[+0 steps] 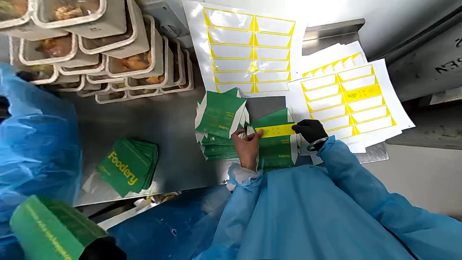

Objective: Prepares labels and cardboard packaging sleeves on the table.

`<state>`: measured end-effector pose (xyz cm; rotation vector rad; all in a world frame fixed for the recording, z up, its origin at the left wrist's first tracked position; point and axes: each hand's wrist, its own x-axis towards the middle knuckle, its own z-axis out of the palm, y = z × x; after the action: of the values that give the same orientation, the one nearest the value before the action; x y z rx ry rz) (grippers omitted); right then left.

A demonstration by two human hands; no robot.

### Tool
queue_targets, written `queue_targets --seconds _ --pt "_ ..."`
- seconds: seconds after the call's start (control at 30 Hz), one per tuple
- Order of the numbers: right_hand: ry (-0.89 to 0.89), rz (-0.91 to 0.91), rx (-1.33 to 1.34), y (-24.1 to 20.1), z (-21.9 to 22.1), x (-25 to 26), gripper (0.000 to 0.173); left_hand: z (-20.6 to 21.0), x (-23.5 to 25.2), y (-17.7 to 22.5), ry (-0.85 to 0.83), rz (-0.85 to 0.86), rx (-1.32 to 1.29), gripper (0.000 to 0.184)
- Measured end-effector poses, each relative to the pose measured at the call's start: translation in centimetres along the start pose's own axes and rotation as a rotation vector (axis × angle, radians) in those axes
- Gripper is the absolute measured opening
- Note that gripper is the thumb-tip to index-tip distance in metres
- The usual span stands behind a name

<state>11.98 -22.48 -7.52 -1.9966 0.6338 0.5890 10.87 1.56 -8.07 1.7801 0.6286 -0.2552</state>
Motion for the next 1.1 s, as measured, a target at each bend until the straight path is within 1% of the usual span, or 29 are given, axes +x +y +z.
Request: queue_targets --seconds 0.1,0.23,0.4,0.53,0.6,0.73,0.83,0.87,0.9,0.93,0.97,1.0,1.03,1.07,1.1 --pt "0.026 0.014 -0.035 0.6 1.4 0.4 0.03 0.7 0.3 -1.1 0.102 0.113 0.191 0.064" --pt "0.035 0.031 -0.065 0.9 2.4 1.5 0.03 1.8 0.8 -1.7 0.152 0.163 0.324 0.052" --pt "0.048 0.057 -0.087 2.1 3.4 2.8 0.029 2.7 1.6 -2.0 0.147 0.109 0.394 0.047" --pt "0.065 0.062 -0.14 1.7 3.6 2.7 0.03 3.9 2.9 -2.7 0.239 0.092 0.39 0.04" --pt "0.08 0.077 -0.177 1.3 3.9 2.6 0.031 4.1 2.9 -2.7 0.258 0.089 0.395 0.042" --pt "0.104 0.097 -0.277 0.7 4.4 2.4 0.032 4.3 2.3 -2.7 0.315 0.131 0.372 0.055" --pt "0.152 0.064 -0.352 0.4 3.6 2.3 0.042 3.9 2.4 -2.4 0.356 0.165 0.457 0.071" --pt "0.17 0.032 -0.384 0.4 3.4 2.1 0.047 3.6 2.2 -2.7 0.331 0.208 0.494 0.069" --pt "0.2 -0.027 -0.433 0.4 3.5 1.8 0.049 3.2 1.8 -3.3 0.268 0.304 0.549 0.06" --pt "0.245 -0.137 -0.501 0.5 3.8 1.4 0.047 3.1 1.6 -4.0 0.198 0.46 0.598 0.046" --pt "0.287 -0.302 -0.564 0.8 4.4 0.9 0.041 3.1 1.6 -4.5 0.124 0.635 0.627 0.034" --pt "0.312 -0.511 -0.596 1.3 5.2 0.6 0.034 3.3 1.8 -4.9 0.025 0.785 0.653 0.031" --pt "0.276 -0.686 -0.608 2.0 5.8 0.5 0.032 3.5 2.0 -5.3 -0.096 0.884 0.707 0.038" --pt "0.207 -0.835 -0.621 2.9 6.5 0.7 0.036 3.5 2.2 -5.9 -0.202 0.936 0.798 0.048" --pt "0.129 -0.907 -0.669 4.1 7.0 1.1 0.043 3.5 2.4 -7.0 -0.243 0.962 0.913 0.058"
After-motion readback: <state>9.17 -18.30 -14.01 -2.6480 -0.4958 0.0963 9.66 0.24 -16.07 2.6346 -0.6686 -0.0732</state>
